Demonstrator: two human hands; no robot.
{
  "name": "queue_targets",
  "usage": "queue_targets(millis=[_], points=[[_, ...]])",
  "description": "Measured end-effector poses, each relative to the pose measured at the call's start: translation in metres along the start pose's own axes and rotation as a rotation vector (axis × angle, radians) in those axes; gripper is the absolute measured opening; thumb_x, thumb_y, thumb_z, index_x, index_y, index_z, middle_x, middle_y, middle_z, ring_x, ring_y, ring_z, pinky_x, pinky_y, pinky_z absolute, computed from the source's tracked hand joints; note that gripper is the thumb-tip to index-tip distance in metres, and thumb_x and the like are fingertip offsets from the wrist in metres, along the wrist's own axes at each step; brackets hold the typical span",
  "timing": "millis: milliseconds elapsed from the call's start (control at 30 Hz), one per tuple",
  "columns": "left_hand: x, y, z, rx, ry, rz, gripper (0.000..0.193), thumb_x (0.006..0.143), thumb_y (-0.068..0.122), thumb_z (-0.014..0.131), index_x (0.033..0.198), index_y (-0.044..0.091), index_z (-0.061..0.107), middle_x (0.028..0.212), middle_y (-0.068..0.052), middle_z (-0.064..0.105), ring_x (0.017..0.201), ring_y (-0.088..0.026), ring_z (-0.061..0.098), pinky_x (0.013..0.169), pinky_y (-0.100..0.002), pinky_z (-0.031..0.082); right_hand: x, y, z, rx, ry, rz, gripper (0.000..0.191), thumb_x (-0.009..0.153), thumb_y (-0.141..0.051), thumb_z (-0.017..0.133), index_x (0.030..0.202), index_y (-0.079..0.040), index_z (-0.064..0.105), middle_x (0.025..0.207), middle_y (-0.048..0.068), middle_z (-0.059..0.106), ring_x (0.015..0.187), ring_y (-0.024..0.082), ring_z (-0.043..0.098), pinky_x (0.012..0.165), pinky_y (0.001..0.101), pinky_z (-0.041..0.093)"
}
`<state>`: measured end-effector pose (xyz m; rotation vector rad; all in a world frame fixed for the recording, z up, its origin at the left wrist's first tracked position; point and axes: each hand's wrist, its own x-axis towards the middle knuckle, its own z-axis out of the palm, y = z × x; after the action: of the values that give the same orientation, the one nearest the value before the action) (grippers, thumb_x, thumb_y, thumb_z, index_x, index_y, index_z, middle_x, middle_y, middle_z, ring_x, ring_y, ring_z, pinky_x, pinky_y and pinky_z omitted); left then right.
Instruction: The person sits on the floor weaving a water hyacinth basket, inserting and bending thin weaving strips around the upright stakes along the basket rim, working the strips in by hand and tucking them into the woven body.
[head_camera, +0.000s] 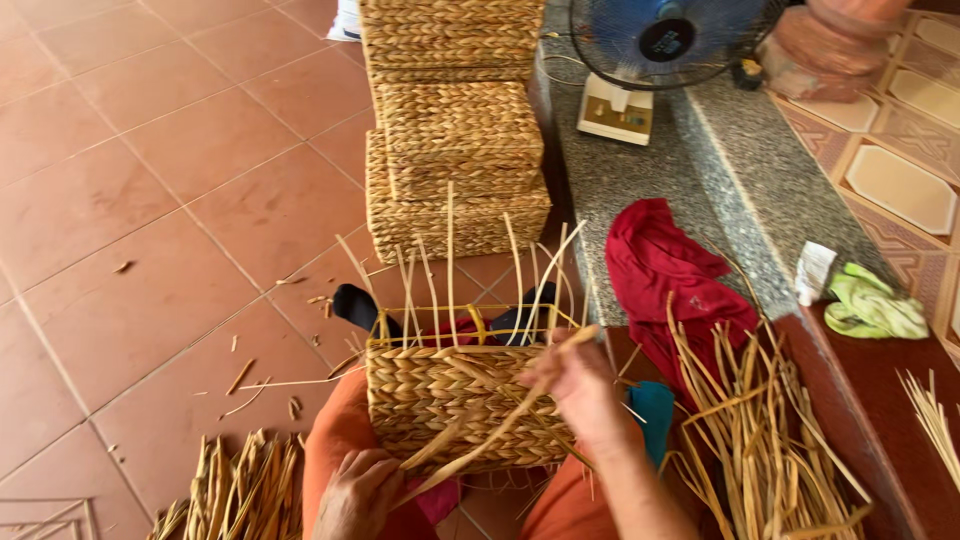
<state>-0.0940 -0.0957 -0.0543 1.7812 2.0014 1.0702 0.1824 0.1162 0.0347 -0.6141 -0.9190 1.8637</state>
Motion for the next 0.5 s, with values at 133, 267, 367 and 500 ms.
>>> queue_targets(millis=[133,267,367,500], points=[[0.044,0.014,-0.004,0.297,-0.325,0.096,0.022,0.076,0.02,0.079,0.097,0.017,0.078,0.098,-0.008,0.071,0.096,-0.033,0.065,0.073,-0.048,0.051,-0.011,-0.096,-0.057,-0.483,0.243,-0.411,0.032,0.112,-0.029,0.05,0.132,-0.005,0.057,0.078,-0.002,0.057,0.07,0.008,0.051,0.067,0.0233,0.045],[0.098,0.029,0.009,0.109,-0.109,0.11,0.035,0.081,0.023,0.077,0.11,0.007,0.068,0.088,-0.013,0.07,0.082,-0.033,0.068,0.069,-0.045,0.053,-0.022,-0.146,-0.063,-1.453,0.5,-1.05,0.023,0.109,-0.019,0.06,0.124,-0.002,0.055,0.096,0.001,0.066,0.076,0.012,0.057,0.069,0.0287,0.048],[0.14,0.033,0.029,0.043,-0.047,0.069,0.035,0.089,0.019,0.072,0.121,0.006,0.064,0.078,-0.013,0.069,0.068,-0.031,0.068,0.062,-0.044,0.053,-0.007,-0.139,-0.046,-1.813,0.382,-1.248,0.011,0.092,-0.005,0.076,0.102,-0.007,0.071,0.089,0.006,0.067,0.075,0.02,0.055,0.069,0.0364,0.047],[0.169,0.025,0.055,0.017,-0.07,-0.013,0.031,0.091,0.017,0.072,0.119,0.006,0.062,0.082,-0.014,0.07,0.068,-0.032,0.069,0.063,-0.042,0.054,0.014,-0.048,-0.022,-1.391,-0.128,-0.838,0.016,0.086,-0.006,0.078,0.1,-0.008,0.07,0.09,0.004,0.061,0.08,0.014,0.06,0.067,0.0273,0.053]])
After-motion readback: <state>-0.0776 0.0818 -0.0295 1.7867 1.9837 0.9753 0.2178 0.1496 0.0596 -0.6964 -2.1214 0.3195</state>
